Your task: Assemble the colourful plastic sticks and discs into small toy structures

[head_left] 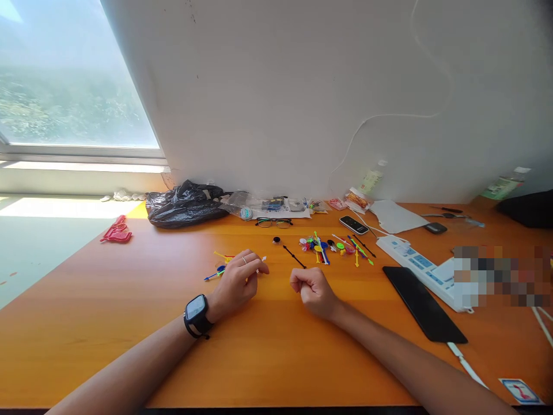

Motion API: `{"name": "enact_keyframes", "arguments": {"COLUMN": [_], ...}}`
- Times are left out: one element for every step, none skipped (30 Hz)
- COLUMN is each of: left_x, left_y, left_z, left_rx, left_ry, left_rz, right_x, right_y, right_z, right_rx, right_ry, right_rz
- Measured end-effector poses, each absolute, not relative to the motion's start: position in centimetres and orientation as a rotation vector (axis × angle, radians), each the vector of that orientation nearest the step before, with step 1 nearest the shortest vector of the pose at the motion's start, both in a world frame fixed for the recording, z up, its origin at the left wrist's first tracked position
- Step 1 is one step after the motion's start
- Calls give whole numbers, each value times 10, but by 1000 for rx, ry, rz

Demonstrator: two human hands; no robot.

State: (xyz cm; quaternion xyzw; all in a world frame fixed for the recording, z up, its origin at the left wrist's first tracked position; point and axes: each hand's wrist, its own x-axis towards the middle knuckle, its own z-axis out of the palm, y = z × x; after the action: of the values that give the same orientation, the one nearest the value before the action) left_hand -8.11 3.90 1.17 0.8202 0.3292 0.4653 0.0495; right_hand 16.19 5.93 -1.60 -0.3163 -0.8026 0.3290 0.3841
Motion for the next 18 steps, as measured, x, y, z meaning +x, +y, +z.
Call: {"name": "enact_keyframes", "arguments": {"left_x": [-82,-82,-83,-84,-85,-85,-86,-86,-86,-86,-85,-85,-84,-84,-83,-84,-84,-84], "left_y": [39,40,40,41,42,42,42,42,42,42,41,40,39,38,38,37,37,38], "left_z": [11,11,11,11,11,11,10,10,10,9,10,11,12,14,16,18,20,21], "left_rx": [2478,2458,2441,2430,2427,2430,2437,2443,2445,2442,2436,2431,2432,2439,2451,2466,2482,2498], "left_ry": [1017,1031,1044,1054,1064,1073,1081,1084,1085,1089,1098,1107,1119,1133,1148,1165,1187,1214], "left_rz": [1451,1479,1500,1512,1515,1511,1498,1478,1458,1444,1437,1438,1441,1436,1415,1380,1333,1279], "right_x": [161,160,159,159,159,160,160,160,161,161,161,161,160,160,159,159,158,159], "right_y": [60,61,62,63,64,65,65,65,65,65,65,65,66,66,67,68,69,69], "right_z": [-18,-20,-21,-21,-20,-18,-16,-14,-11,-8,-6,-4,-3,-2,-2,-2,-2,-2], "right_rx": [-795,-782,-769,-757,-753,-755,-759,-760,-755,-748,-741,-736,-732,-731,-736,-745,-758,-775], "right_ry": [-2087,-2127,-2162,-2187,-2198,-2193,-2182,-2168,-2159,-2154,-2152,-2151,-2146,-2134,-2111,-2080,-2044,-2006], "right_rz": [798,748,703,668,652,651,660,663,657,643,620,594,569,546,521,496,472,447]}}
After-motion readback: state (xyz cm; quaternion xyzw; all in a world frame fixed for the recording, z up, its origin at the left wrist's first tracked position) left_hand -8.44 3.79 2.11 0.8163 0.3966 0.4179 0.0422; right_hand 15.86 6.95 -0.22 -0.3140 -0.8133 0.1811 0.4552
